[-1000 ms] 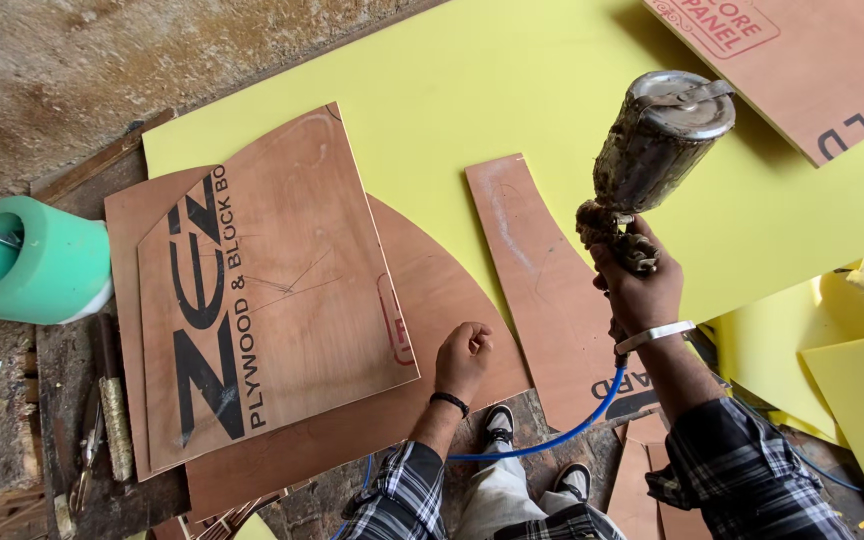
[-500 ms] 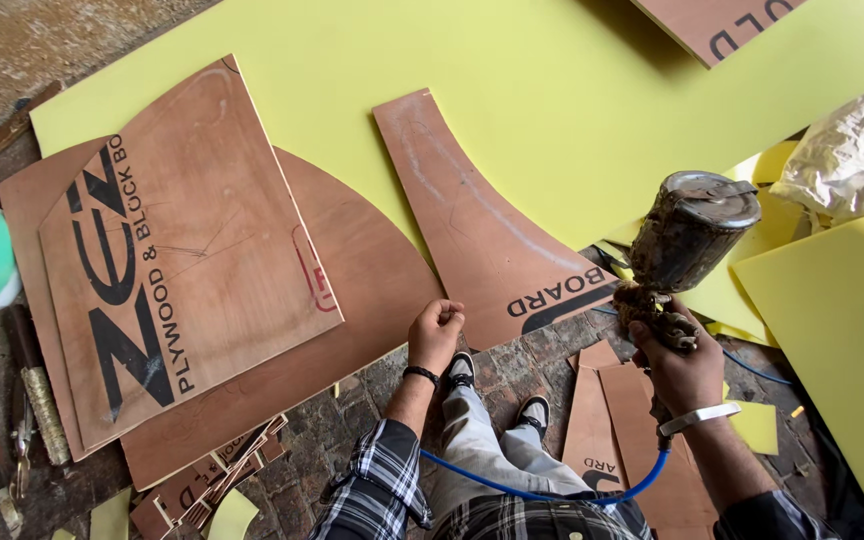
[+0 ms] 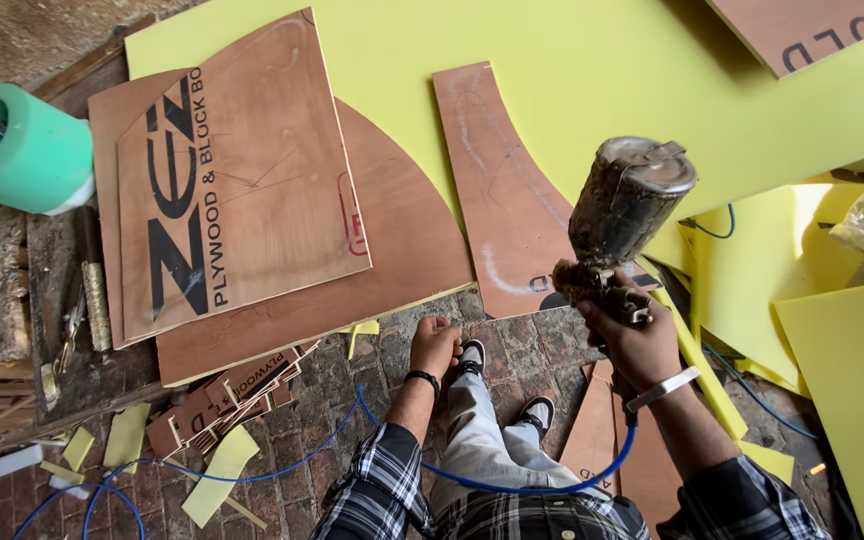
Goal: The person arranges several cut plywood pieces on a yellow foam sheet, then uses a spray gun to apply a coating to each piece. The person flips and repositions the pieces to spray different sides and edges before stacking them.
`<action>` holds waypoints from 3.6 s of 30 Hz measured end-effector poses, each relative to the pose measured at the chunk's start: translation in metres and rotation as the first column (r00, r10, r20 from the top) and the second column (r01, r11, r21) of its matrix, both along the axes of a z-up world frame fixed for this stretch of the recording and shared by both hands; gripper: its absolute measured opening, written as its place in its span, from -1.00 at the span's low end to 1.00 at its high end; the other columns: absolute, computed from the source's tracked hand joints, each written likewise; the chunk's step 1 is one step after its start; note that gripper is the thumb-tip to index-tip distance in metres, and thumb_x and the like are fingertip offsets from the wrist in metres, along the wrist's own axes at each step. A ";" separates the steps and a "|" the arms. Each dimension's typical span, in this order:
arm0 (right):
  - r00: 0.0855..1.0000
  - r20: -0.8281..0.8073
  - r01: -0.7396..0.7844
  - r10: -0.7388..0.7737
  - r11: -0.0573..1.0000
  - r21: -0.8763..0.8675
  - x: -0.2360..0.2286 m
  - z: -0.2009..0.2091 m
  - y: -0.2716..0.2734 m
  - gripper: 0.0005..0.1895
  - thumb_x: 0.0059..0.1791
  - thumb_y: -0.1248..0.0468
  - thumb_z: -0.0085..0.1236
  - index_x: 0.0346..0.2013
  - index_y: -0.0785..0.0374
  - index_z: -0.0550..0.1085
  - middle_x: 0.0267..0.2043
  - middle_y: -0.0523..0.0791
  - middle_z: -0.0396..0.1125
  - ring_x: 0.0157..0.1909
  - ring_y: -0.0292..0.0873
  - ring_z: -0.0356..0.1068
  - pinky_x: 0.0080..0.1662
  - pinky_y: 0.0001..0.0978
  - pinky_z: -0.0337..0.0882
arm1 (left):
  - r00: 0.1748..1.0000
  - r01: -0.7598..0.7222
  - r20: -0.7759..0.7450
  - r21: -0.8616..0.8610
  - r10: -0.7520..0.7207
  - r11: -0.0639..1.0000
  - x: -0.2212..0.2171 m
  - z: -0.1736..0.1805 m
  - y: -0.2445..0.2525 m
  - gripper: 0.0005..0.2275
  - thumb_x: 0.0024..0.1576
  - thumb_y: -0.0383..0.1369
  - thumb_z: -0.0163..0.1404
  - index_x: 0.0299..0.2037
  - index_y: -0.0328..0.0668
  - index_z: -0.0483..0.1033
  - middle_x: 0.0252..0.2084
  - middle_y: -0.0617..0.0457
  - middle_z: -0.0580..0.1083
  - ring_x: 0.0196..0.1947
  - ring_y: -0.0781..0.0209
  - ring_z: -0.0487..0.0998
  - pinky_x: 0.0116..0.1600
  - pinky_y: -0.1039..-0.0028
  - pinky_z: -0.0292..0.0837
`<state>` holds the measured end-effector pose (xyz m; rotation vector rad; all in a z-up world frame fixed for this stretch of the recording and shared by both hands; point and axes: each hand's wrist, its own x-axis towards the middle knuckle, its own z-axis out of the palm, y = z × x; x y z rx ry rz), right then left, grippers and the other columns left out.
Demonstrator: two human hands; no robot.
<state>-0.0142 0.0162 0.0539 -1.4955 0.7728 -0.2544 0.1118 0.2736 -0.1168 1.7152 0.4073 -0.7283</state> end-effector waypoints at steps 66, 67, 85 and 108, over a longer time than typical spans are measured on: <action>0.505 -0.410 -0.861 0.759 0.479 -0.173 0.362 -0.034 0.572 -0.59 -0.05 0.14 0.22 0.09 0.10 0.57 0.10 -0.15 0.51 0.08 -0.11 0.57 0.10 -0.28 0.58 | 0.857 -0.324 0.515 0.505 0.022 0.800 0.449 -0.006 0.672 -0.52 0.02 0.17 0.06 -0.30 -0.12 0.64 -0.30 -0.13 0.59 -0.28 -0.16 0.57 -0.24 0.07 0.41; 0.489 -0.428 -0.867 0.760 0.475 -0.148 0.364 -0.035 0.573 -0.59 -0.04 0.13 0.21 0.10 0.09 0.57 0.11 -0.15 0.51 0.07 -0.11 0.57 0.11 -0.28 0.58 | 0.846 -0.326 0.532 0.463 0.036 0.824 0.451 -0.008 0.670 -0.53 0.02 0.16 0.06 -0.28 -0.10 0.64 -0.30 -0.11 0.59 -0.28 -0.14 0.58 -0.24 0.09 0.43; 0.691 -0.377 -0.671 0.617 0.742 -0.014 0.361 -0.097 0.513 -0.63 -0.02 0.20 0.19 0.05 0.23 0.58 -0.10 -0.06 0.60 -0.12 -0.20 0.55 -0.09 -0.35 0.54 | 0.743 -0.407 0.669 0.455 -0.002 0.792 0.452 0.016 0.671 -0.33 0.08 0.10 0.15 0.28 -0.15 0.33 0.29 -0.21 0.37 0.23 -0.15 0.41 0.20 0.00 0.35; 0.782 0.104 0.464 -0.615 0.685 0.562 0.024 -0.215 0.043 -0.68 0.11 0.35 -0.09 0.17 0.18 0.36 -0.04 -0.06 0.33 -0.04 0.01 0.40 0.13 0.02 0.45 | 0.249 0.349 0.896 0.270 -0.367 0.897 0.236 0.122 0.108 -0.91 0.14 -0.42 0.10 -0.19 -0.15 0.52 -0.24 0.02 0.53 -0.25 0.06 0.54 -0.10 0.28 0.50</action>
